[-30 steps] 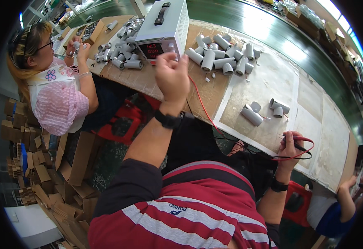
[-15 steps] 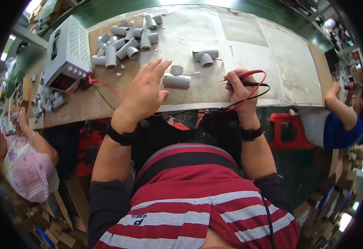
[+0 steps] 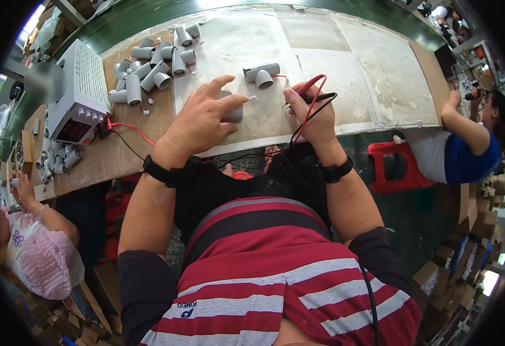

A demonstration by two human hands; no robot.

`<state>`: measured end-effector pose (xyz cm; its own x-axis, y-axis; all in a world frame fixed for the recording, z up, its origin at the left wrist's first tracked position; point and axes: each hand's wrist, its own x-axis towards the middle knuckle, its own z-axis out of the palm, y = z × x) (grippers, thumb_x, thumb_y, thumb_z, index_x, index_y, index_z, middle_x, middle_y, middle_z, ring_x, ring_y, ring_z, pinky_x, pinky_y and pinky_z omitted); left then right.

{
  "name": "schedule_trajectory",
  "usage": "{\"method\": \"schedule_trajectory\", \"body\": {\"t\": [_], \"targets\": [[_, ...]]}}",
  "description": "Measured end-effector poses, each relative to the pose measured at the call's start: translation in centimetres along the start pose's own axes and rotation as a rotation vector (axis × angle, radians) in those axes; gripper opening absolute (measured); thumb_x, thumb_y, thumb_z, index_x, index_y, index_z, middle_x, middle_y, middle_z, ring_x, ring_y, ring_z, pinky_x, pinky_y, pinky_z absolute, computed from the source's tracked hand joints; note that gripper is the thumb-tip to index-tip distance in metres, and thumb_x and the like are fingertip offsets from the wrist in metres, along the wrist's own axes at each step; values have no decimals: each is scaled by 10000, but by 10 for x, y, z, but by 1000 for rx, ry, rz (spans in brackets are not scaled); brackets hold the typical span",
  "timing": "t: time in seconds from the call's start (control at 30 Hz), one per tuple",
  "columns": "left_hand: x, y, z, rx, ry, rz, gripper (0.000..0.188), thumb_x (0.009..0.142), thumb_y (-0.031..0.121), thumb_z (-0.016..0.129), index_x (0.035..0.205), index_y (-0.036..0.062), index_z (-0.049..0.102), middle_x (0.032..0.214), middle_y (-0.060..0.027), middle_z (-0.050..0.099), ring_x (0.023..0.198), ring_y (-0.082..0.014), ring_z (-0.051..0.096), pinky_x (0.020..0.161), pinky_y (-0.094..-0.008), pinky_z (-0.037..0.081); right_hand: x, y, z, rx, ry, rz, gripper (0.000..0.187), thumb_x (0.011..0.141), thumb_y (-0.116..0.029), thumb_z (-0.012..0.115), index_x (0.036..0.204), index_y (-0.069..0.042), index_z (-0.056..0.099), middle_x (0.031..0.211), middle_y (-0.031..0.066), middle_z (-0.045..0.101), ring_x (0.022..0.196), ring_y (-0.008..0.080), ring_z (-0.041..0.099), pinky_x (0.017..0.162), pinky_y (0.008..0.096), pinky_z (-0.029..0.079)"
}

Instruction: Use a multimeter tester to verify the electrical properties of plastic-housed components on a production line.

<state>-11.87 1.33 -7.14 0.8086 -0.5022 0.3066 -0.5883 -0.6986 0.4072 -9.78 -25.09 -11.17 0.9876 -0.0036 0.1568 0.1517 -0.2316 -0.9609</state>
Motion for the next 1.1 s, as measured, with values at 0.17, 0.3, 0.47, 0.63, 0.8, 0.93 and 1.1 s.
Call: {"method": "schedule_trajectory", "body": {"t": [0.17, 0.3, 0.47, 0.63, 0.8, 0.93, 1.1], "targets": [[13, -9, 0, 55, -102, 117, 509, 770, 163, 813, 1267, 131, 706, 1280, -109, 646, 1177, -325, 601, 1031, -418, 486, 3, -2, 2, 55, 29, 31, 192, 963, -193, 746, 968, -8, 698, 774, 41, 690, 619, 100, 620, 563, 239, 490], [19, -7, -4, 57, -186, 113, 501, 773, 182, 810, 1261, 127, 707, 1217, -94, 656, 1126, -313, 612, 1005, -414, 496, 4, -23, 15, 221, 36, 77, 196, 969, -194, 741, 970, -4, 691, 774, 43, 688, 621, 99, 622, 563, 241, 494], [27, -9, -8, 13, -263, 117, 538, 751, 132, 816, 1273, 81, 696, 1185, -134, 649, 1113, -347, 607, 1001, -427, 490, 13, -24, 44, 214, 1, 0, 195, 974, -190, 738, 976, -3, 682, 776, 42, 686, 621, 94, 621, 563, 242, 497], [28, -14, -6, 23, -244, 131, 497, 767, 177, 817, 1243, 91, 705, 1143, -109, 662, 1099, -322, 620, 991, -416, 500, 18, -6, 56, 76, 5, -110, 195, 972, -194, 744, 966, -6, 691, 765, 36, 686, 624, 92, 624, 566, 240, 501], [25, -16, -4, 38, -204, 149, 473, 775, 195, 820, 1223, 89, 711, 1124, -98, 669, 1100, -306, 626, 988, -409, 504, 16, -2, 59, 17, 69, -152, 203, 964, -207, 761, 948, -11, 706, 738, 22, 678, 629, 92, 627, 571, 240, 505], [26, -16, -5, 1, -237, 125, 528, 747, 140, 823, 1254, 76, 691, 1170, -127, 650, 1108, -346, 609, 992, -431, 495, 15, -3, 60, 1, 75, -165, 204, 961, -209, 766, 942, -14, 712, 726, 19, 675, 632, 91, 627, 574, 242, 507], [26, -16, -5, -5, -234, 121, 514, 752, 144, 827, 1243, 77, 694, 1163, -126, 651, 1111, -345, 609, 992, -431, 495, 16, -3, 60, -44, 55, -200, 189, 959, -196, 768, 936, -17, 711, 724, 25, 676, 633, 89, 625, 572, 248, 501]]}}
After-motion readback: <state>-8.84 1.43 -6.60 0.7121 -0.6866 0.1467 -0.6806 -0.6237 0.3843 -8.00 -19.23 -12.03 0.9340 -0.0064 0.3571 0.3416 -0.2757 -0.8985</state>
